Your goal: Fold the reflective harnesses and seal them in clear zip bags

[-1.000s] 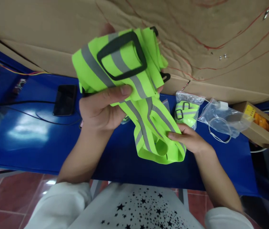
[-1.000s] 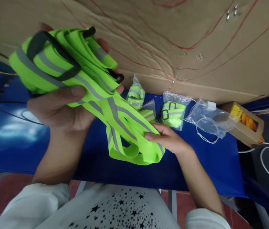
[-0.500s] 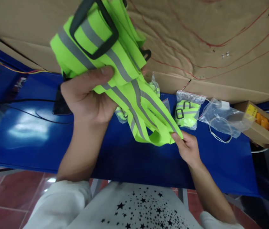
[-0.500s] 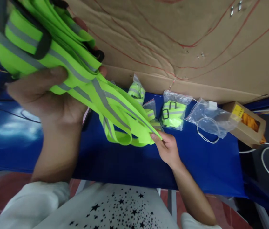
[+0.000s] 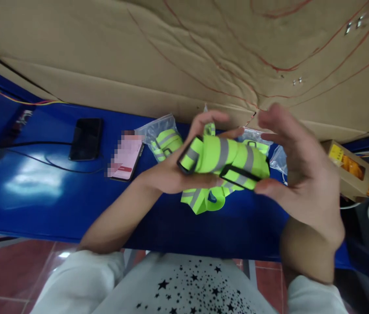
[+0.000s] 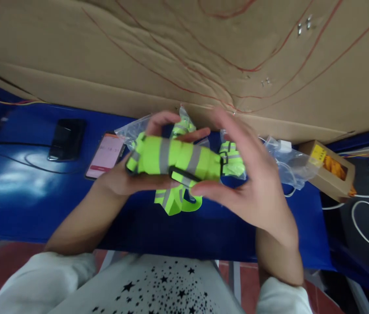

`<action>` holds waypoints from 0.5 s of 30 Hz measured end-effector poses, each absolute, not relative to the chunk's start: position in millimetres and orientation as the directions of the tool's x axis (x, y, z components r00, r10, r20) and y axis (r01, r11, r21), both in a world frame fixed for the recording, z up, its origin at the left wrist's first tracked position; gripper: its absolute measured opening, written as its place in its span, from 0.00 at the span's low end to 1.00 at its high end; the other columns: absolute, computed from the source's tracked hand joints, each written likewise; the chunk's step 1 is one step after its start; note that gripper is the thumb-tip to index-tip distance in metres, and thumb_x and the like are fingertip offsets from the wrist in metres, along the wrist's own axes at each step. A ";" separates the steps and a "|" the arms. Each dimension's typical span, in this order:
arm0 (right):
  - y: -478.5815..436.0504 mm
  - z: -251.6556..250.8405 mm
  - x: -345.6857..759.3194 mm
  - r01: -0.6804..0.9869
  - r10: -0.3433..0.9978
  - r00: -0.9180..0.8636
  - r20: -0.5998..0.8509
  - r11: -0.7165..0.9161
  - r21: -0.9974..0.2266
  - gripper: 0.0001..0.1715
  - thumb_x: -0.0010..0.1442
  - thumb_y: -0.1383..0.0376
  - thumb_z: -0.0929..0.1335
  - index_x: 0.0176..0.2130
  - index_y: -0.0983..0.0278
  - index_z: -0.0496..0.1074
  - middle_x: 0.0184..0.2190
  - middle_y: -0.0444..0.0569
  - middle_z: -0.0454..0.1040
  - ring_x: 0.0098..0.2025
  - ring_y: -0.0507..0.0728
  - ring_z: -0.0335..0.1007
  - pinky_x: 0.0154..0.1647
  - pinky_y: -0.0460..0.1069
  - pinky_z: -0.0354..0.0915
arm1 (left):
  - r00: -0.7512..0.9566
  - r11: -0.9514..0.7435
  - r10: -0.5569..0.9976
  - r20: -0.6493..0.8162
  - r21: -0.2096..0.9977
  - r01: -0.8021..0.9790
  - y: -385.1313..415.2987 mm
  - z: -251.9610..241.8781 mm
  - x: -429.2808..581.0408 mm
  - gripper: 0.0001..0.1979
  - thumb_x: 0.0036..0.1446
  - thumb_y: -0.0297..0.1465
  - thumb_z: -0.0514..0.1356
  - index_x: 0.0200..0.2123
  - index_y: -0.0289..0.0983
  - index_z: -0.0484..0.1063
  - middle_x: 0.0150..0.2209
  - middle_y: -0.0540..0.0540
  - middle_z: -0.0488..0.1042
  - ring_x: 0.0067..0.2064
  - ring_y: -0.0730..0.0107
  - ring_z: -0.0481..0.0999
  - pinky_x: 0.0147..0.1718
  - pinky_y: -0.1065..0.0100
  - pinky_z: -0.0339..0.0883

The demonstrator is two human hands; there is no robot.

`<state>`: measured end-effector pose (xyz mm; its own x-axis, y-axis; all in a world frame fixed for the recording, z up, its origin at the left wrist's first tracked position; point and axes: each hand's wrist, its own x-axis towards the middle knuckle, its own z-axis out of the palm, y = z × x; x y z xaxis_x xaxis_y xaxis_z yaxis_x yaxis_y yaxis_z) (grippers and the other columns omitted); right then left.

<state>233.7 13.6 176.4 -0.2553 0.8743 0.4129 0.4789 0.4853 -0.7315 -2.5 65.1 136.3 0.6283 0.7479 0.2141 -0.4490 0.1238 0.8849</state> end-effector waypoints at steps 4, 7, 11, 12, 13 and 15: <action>15.3 207.6 221.7 0.530 0.816 -0.539 0.212 0.523 -0.668 0.49 0.56 0.46 0.78 0.70 0.50 0.63 0.67 0.45 0.70 0.68 0.68 0.68 0.67 0.61 0.70 | 0.685 0.089 0.687 0.242 0.908 -0.409 61.9 134.5 -4.4 0.44 0.49 0.22 0.72 0.65 0.51 0.57 0.69 0.41 0.65 0.71 0.45 0.66 0.63 0.51 0.69; 14.6 205.2 215.8 0.578 0.846 -0.494 0.202 0.493 -0.651 0.44 0.57 0.49 0.78 0.67 0.54 0.67 0.64 0.48 0.74 0.63 0.68 0.73 0.61 0.60 0.75 | 0.697 0.107 0.684 0.216 0.915 -0.388 61.6 135.8 -5.0 0.47 0.47 0.21 0.73 0.66 0.52 0.58 0.70 0.42 0.64 0.71 0.43 0.65 0.65 0.49 0.67; 19.4 192.3 214.2 0.597 0.871 -0.406 0.278 0.483 -0.641 0.28 0.61 0.58 0.76 0.59 0.56 0.74 0.53 0.46 0.81 0.50 0.63 0.81 0.50 0.56 0.80 | 0.696 0.300 0.715 0.069 0.868 -0.395 63.9 131.9 1.1 0.54 0.46 0.24 0.75 0.71 0.52 0.54 0.63 0.41 0.73 0.63 0.46 0.75 0.58 0.52 0.74; 20.7 190.0 214.8 0.596 0.879 -0.377 0.292 0.471 -0.650 0.26 0.61 0.59 0.76 0.58 0.56 0.74 0.52 0.46 0.81 0.49 0.62 0.82 0.48 0.55 0.80 | 0.702 0.358 0.711 0.047 0.835 -0.419 64.8 130.0 3.5 0.54 0.46 0.27 0.76 0.71 0.52 0.54 0.60 0.43 0.76 0.61 0.47 0.78 0.56 0.53 0.75; 21.6 188.3 215.6 0.592 0.890 -0.339 0.304 0.453 -0.667 0.26 0.60 0.60 0.76 0.57 0.56 0.75 0.51 0.46 0.81 0.49 0.61 0.81 0.48 0.55 0.80 | 0.714 0.400 0.699 0.035 0.808 -0.432 65.8 127.9 6.1 0.52 0.45 0.29 0.77 0.70 0.51 0.57 0.57 0.44 0.78 0.59 0.48 0.79 0.55 0.54 0.76; 21.9 186.0 216.7 0.562 0.909 -0.229 0.347 0.415 -0.715 0.26 0.60 0.61 0.77 0.57 0.57 0.75 0.52 0.46 0.80 0.51 0.62 0.80 0.52 0.57 0.78 | 0.757 0.418 0.653 0.024 0.822 -0.387 67.3 123.6 11.5 0.41 0.47 0.33 0.77 0.64 0.46 0.69 0.50 0.44 0.82 0.55 0.50 0.81 0.54 0.55 0.77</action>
<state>216.7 21.9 186.0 -0.2286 0.9094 0.3474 0.5625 0.4146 -0.7153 11.5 67.3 123.6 0.7569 0.6531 0.0238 -0.3866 0.4180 0.8221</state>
